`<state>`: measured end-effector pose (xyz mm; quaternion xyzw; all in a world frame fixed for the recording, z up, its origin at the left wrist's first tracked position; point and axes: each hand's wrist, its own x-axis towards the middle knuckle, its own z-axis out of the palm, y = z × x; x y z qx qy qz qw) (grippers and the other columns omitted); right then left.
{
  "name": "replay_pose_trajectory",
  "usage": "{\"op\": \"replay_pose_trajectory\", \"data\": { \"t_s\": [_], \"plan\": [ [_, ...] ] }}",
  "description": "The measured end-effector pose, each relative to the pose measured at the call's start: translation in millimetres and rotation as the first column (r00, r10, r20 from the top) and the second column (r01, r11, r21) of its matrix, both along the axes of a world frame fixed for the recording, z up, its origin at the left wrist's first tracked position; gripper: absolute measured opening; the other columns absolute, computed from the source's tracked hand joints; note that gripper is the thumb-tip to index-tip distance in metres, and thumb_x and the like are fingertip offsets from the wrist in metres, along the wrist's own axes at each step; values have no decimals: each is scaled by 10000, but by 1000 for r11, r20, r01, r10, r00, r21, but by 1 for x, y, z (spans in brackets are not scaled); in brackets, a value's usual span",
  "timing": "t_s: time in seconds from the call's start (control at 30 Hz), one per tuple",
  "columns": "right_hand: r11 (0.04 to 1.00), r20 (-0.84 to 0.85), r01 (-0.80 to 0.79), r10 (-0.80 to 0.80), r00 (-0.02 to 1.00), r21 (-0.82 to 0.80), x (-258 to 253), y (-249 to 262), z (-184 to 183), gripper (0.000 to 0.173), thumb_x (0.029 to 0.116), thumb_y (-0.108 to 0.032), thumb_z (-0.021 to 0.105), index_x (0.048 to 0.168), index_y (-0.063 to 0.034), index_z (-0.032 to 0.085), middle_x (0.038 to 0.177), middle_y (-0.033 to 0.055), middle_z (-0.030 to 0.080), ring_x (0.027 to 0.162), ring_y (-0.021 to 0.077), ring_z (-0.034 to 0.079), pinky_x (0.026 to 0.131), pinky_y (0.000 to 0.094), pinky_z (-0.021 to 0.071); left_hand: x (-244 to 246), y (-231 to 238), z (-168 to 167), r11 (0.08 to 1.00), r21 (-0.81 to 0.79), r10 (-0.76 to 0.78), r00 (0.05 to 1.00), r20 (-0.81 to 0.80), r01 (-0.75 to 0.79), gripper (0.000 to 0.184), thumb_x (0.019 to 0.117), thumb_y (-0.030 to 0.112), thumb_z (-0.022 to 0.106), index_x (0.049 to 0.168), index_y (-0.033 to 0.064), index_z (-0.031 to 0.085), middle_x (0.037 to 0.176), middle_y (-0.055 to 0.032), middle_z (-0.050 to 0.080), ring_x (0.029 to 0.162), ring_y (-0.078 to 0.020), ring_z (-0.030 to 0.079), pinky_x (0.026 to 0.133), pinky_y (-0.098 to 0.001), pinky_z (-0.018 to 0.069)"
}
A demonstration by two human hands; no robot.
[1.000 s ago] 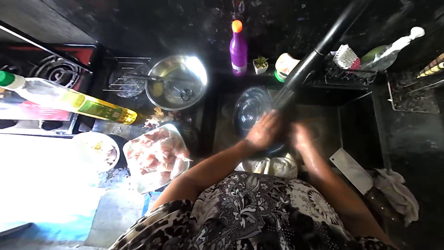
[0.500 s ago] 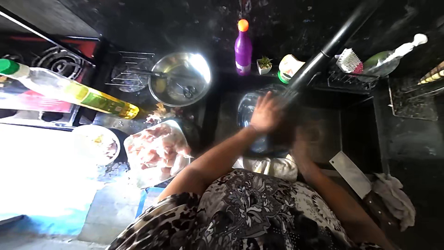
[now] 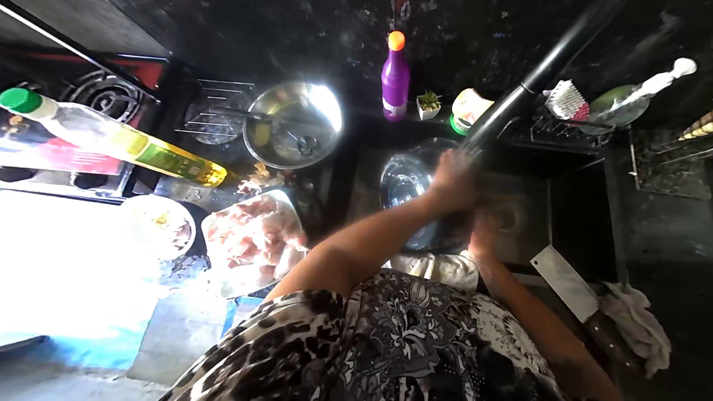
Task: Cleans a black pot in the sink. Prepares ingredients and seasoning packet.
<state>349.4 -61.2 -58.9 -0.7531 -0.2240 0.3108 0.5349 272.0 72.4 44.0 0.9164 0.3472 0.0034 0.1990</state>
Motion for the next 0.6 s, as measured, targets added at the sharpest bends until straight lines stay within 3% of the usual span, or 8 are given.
{"op": "replay_pose_trajectory", "data": {
  "t_s": [0.07,0.17,0.2,0.3,0.37,0.47,0.53,0.6],
  "plan": [
    [1000,-31,20,-20,999,-11,-1,2,4,376,1101,-243,469,1195,84,631,1114,180,671,1063,157,636,972,350,519,-8,21,1,996,-92,-27,998,-64,21,713,1017,553,518,1550,86,444,1615,-174,402,1526,-368,309,1249,-582,187],
    [1000,-49,27,-27,998,-13,-2,-1,3,373,1102,-252,473,1213,69,626,1111,173,670,1053,157,644,962,349,528,-29,67,3,934,-347,85,996,-6,-82,529,1020,363,602,1465,81,549,1465,-197,563,1378,-390,510,1136,-634,368],
    [1000,-43,17,-17,999,4,-1,-3,2,372,1100,-242,475,1217,78,624,1112,178,673,1049,150,644,963,339,528,-37,82,-4,917,-388,115,993,28,-96,462,1054,328,550,1457,103,568,1469,-174,570,1380,-376,516,1137,-633,378],
    [997,-61,-6,11,998,81,3,-3,-8,359,1093,-241,488,1133,80,642,1003,150,682,943,135,669,885,332,567,-69,107,-42,820,-531,344,926,155,-215,531,1116,438,370,1375,47,618,1384,-224,615,1328,-391,556,1120,-630,390],
    [994,-90,-16,25,996,107,3,-2,-12,347,1090,-253,492,1076,57,647,931,115,685,879,123,683,836,336,592,-92,108,-68,674,-669,548,819,167,-314,642,1110,522,275,1396,43,595,1386,-233,606,1324,-372,558,1115,-606,409],
    [999,-24,-27,27,999,26,3,-1,-9,373,1093,-269,489,1035,55,664,919,135,670,886,152,659,846,369,562,-123,90,-103,365,-813,838,541,75,-453,801,1062,657,217,1356,18,600,1326,-251,623,1245,-367,599,1047,-584,471],
    [1000,-1,-20,20,1000,-16,4,0,-5,408,1103,-308,461,1030,35,669,925,129,668,911,151,656,869,368,556,-140,70,-134,196,-824,915,401,-40,-532,853,1048,686,224,1365,-30,563,1347,-297,583,1255,-416,573,1030,-623,462],
    [999,-53,29,-30,998,-16,3,4,0,426,1110,-334,436,1058,26,657,959,124,662,950,156,644,890,370,543,-152,46,-158,61,-843,932,333,-144,-535,855,1043,695,220,1417,-12,523,1392,-298,553,1275,-429,558,1019,-642,468]
  ]
}}
